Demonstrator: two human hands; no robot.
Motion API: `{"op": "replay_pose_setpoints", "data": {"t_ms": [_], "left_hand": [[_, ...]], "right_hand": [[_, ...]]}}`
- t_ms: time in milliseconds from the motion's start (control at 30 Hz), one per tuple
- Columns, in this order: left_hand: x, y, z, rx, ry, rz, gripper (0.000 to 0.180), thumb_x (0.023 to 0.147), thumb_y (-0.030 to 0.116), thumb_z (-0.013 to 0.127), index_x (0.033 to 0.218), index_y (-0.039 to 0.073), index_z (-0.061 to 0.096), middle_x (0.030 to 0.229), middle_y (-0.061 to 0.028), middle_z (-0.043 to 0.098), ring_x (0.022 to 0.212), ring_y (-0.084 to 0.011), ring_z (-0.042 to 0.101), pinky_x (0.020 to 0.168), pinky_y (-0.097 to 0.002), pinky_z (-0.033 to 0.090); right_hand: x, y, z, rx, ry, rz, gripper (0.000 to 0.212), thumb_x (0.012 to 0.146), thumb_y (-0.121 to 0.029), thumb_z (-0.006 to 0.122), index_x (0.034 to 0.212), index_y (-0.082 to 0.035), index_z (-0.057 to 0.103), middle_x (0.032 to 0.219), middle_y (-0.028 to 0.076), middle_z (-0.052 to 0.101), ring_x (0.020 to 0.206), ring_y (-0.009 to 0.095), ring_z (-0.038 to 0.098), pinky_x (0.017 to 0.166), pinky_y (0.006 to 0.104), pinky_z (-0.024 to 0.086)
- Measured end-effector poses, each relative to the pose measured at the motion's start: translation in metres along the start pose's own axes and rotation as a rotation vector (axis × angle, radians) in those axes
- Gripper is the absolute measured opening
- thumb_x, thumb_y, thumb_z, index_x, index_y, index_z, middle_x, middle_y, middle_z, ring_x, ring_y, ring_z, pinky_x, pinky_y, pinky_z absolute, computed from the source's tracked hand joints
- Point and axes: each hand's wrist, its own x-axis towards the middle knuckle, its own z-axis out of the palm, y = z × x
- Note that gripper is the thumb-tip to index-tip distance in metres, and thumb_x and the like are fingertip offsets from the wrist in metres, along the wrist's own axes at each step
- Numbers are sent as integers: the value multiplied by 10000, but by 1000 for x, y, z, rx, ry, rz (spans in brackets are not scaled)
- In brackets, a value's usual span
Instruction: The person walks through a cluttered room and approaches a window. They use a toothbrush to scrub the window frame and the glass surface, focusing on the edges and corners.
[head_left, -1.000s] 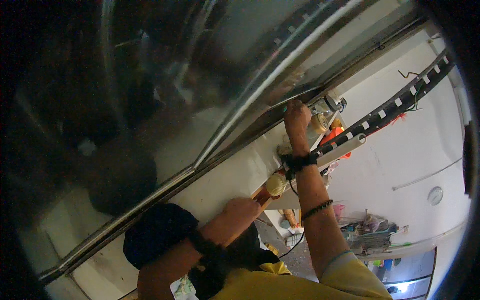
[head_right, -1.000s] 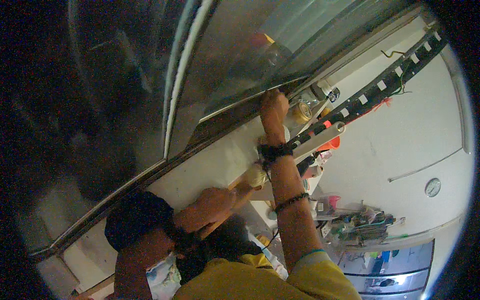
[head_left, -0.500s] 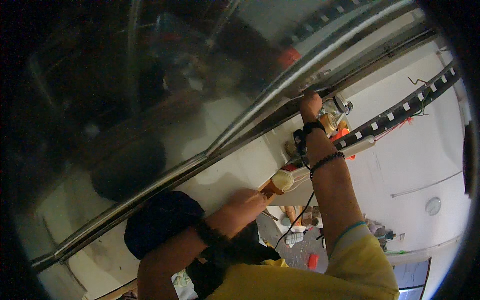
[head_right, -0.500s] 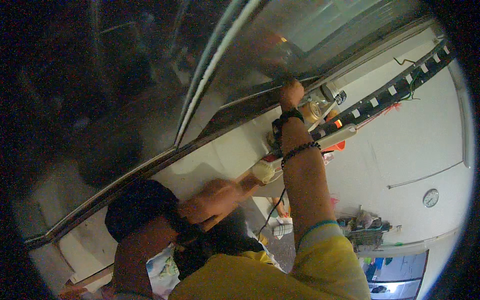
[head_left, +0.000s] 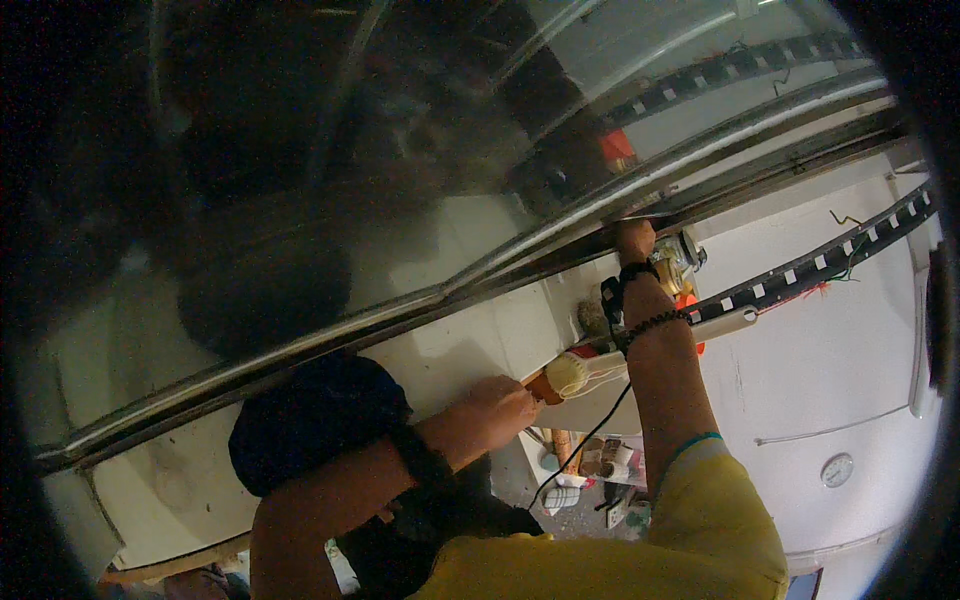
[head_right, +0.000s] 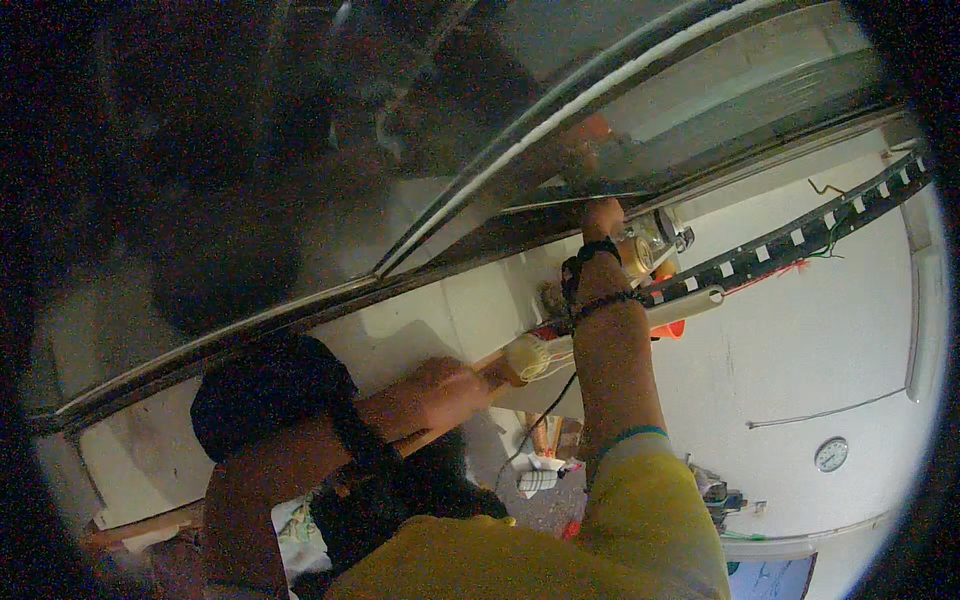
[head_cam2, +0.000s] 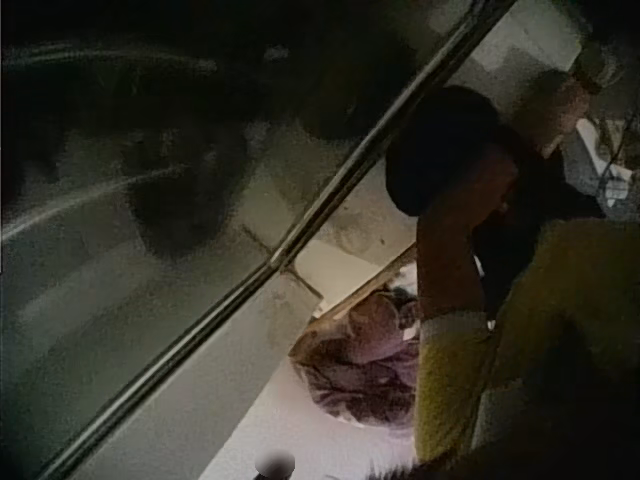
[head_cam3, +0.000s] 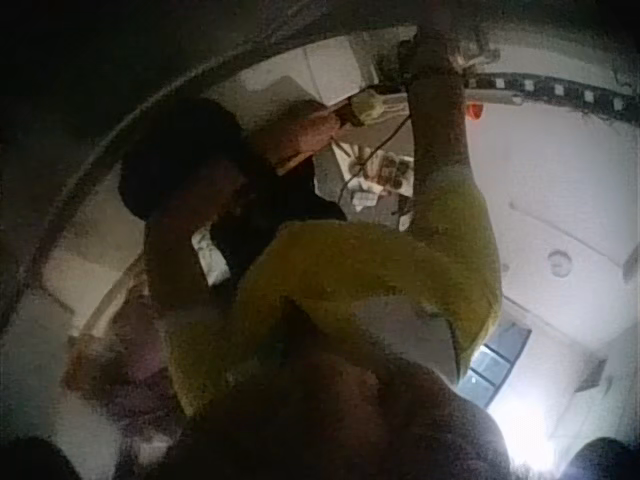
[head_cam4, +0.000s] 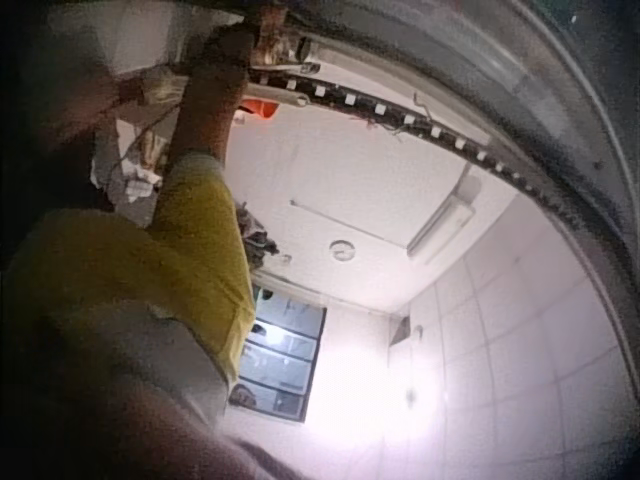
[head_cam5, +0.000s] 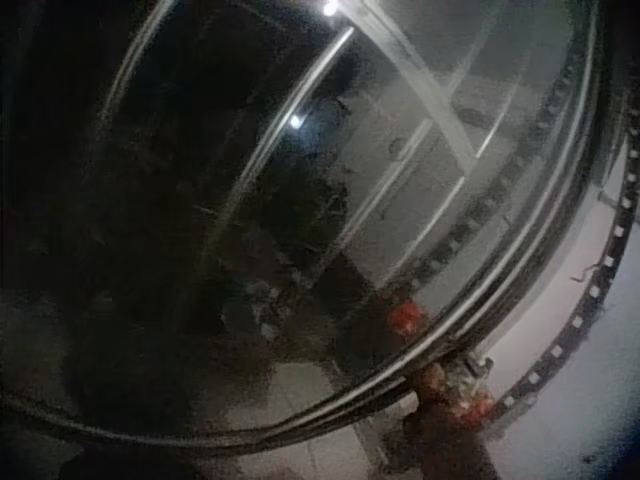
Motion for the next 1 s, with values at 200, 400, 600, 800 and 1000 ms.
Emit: {"op": "replay_pose_setpoints", "data": {"t_ms": [200, 400, 600, 800, 1000], "left_hand": [[-4, -11, 21, 3, -26, -103, 166, 828, 157, 480, 784, 26, 572, 668, -146, 562, 628, -294, 578, 548, -406, 458], [11, 0, 10, 257, -289, -200, 103, 795, 90, 505, 728, 34, 559, 654, -124, 537, 649, -282, 557, 596, -383, 463], [6, 0, 13, 179, -53, -50, 112, 782, 96, 514, 704, 32, 564, 632, -112, 557, 604, -266, 586, 533, -407, 466], [12, 3, 3, 318, -290, -87, 101, 778, 98, 524, 759, 39, 604, 664, -102, 591, 644, -252, 610, 569, -391, 492], [10, 11, -7, 181, -262, -190, 126, 781, 100, 527, 801, 57, 644, 679, -90, 630, 643, -246, 636, 549, -366, 513]], "right_hand": [[-7, -27, -31, 52, -66, 53, 232, 733, -297, 623, 700, -70, 653, 770, 123, 650, 689, 260, 648, 597, 341, 525], [-23, -34, -56, 194, -97, -24, 214, 711, -212, 588, 756, -7, 629, 839, 193, 628, 779, 358, 616, 723, 409, 502], [1, 7, -61, -63, -73, -259, 299, 744, -325, 620, 845, -49, 673, 855, 125, 655, 793, 289, 636, 677, 357, 515], [-14, -28, -65, 210, 61, 70, 191, 710, -172, 605, 740, 15, 632, 813, 197, 638, 734, 383, 611, 614, 428, 490], [-19, -22, -31, 139, 18, 88, 168, 725, -189, 613, 688, -28, 646, 738, 160, 641, 702, 322, 638, 636, 389, 514]]}}
